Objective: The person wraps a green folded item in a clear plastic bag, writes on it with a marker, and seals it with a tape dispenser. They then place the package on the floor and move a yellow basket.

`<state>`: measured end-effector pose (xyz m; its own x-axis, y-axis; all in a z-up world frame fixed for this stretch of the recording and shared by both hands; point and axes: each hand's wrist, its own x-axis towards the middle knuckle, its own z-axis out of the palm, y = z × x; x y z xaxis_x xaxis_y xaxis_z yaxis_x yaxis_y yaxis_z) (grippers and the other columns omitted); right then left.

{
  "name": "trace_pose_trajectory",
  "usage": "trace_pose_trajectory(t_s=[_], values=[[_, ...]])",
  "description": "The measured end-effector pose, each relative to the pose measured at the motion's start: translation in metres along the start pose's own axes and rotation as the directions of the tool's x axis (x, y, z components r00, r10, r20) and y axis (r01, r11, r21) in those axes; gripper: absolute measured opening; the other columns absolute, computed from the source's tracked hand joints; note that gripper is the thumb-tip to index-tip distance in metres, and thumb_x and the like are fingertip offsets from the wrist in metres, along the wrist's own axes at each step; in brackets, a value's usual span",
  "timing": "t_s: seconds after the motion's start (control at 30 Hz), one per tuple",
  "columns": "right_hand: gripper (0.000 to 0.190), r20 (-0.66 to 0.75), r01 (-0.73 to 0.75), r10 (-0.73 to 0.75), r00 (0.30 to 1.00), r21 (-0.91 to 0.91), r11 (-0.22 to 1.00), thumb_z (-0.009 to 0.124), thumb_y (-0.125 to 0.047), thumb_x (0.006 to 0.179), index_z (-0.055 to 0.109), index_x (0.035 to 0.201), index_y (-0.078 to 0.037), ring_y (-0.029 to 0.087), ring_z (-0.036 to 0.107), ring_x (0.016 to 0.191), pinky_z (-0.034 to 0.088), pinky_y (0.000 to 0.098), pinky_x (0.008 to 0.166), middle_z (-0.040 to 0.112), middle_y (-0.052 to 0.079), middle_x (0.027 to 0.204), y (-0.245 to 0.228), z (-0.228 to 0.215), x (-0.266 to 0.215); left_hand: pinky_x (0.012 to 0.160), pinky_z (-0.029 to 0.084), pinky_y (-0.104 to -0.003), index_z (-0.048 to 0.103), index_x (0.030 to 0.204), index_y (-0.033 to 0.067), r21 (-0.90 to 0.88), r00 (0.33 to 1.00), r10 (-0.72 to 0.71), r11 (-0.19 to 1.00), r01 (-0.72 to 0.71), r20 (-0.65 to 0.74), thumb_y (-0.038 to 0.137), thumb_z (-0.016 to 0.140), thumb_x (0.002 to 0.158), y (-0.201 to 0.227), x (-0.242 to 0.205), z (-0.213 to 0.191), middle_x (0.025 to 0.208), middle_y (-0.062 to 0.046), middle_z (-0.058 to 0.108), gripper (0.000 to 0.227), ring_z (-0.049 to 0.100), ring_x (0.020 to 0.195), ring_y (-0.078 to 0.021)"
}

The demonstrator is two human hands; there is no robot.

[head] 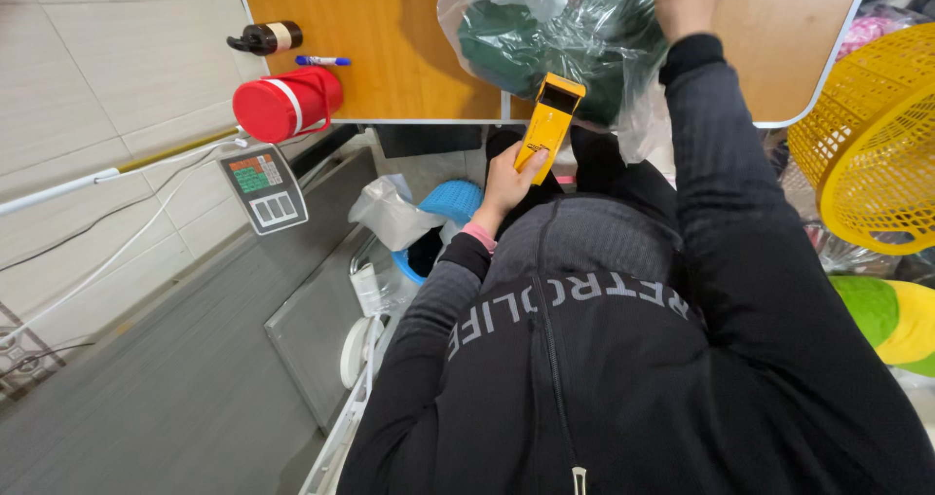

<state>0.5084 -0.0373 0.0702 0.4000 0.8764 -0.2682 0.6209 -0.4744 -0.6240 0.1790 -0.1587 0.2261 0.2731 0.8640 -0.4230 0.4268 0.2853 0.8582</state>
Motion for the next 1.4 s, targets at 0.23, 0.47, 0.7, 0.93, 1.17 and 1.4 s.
trace_pose_trajectory(t_s=[0.23,0.47,0.7,0.93,1.17,1.4], values=[[0.062,0.223,0.566,-0.525,0.822,-0.205,0.799,0.049,-0.035,0.117,0.037,0.158,0.01,0.04,0.024,0.161,0.013,0.0525,0.131,0.034,0.027,0.167,-0.07,0.005,-0.082,0.078,0.057,-0.031,0.073,0.111,0.0012,-0.027,1.0,-0.004,1.0,0.005,0.031,0.034,0.071,0.096,0.013,0.003,-0.006,0.094,-0.013,0.078,0.036,0.077,0.087,-0.0201],[0.086,0.333,0.479,-0.404,0.852,-0.182,0.859,0.047,-0.054,0.115,0.018,0.17,0.005,0.036,0.01,0.164,0.005,0.0519,0.133,0.015,0.023,0.177,-0.095,-0.016,-0.099,0.073,0.055,-0.032,0.072,0.106,0.0016,-0.032,1.0,0.017,0.999,-0.017,-0.01,0.032,0.072,0.096,0.029,-0.01,-0.008,0.088,-0.014,0.076,0.033,0.073,0.08,-0.0199],[0.094,0.35,0.459,-0.386,0.853,-0.151,0.876,0.045,-0.063,0.11,0.019,0.169,0.006,0.036,0.009,0.165,0.004,0.0533,0.133,0.014,0.023,0.177,-0.094,-0.016,-0.104,0.068,0.054,-0.034,0.073,0.099,0.0026,0.083,0.997,-0.043,0.995,0.049,-0.069,0.034,0.075,0.094,0.005,-0.03,0.0,0.084,-0.016,0.074,0.031,0.073,0.074,-0.0256],[0.096,0.321,0.482,-0.42,0.849,-0.143,0.864,0.046,-0.064,0.11,0.016,0.169,0.006,0.036,0.008,0.164,0.004,0.0529,0.132,0.013,0.024,0.176,-0.096,-0.016,-0.096,0.069,0.056,-0.036,0.074,0.1,0.0033,0.064,0.995,0.0,0.998,0.007,-0.103,0.034,0.075,0.092,-0.009,-0.046,-0.008,0.085,-0.016,0.076,0.032,0.074,0.076,-0.0265],[0.027,0.282,0.324,-0.277,0.918,-0.135,0.936,0.061,-0.03,0.116,0.068,0.134,-0.011,0.03,0.06,0.136,0.048,0.0392,0.113,0.066,0.011,0.14,-0.086,-0.026,-0.14,0.069,0.057,-0.039,0.075,0.097,0.0043,0.204,0.992,0.069,0.978,-0.047,-0.105,0.037,0.076,0.09,0.003,-0.04,-0.013,0.085,-0.018,0.075,0.034,0.075,0.078,-0.0325],[0.042,0.77,-0.82,0.373,0.518,0.322,0.474,0.067,-0.054,0.099,0.074,0.097,-0.013,0.007,0.049,0.063,0.037,0.0261,0.052,0.065,-0.007,0.084,-0.046,0.043,-0.162,0.068,0.057,-0.044,0.076,0.092,0.0075,0.286,0.987,0.057,0.958,-0.011,-0.152,0.045,0.074,0.088,0.035,-0.037,-0.007,0.082,-0.019,0.074,0.038,0.074,0.081,-0.0388]])
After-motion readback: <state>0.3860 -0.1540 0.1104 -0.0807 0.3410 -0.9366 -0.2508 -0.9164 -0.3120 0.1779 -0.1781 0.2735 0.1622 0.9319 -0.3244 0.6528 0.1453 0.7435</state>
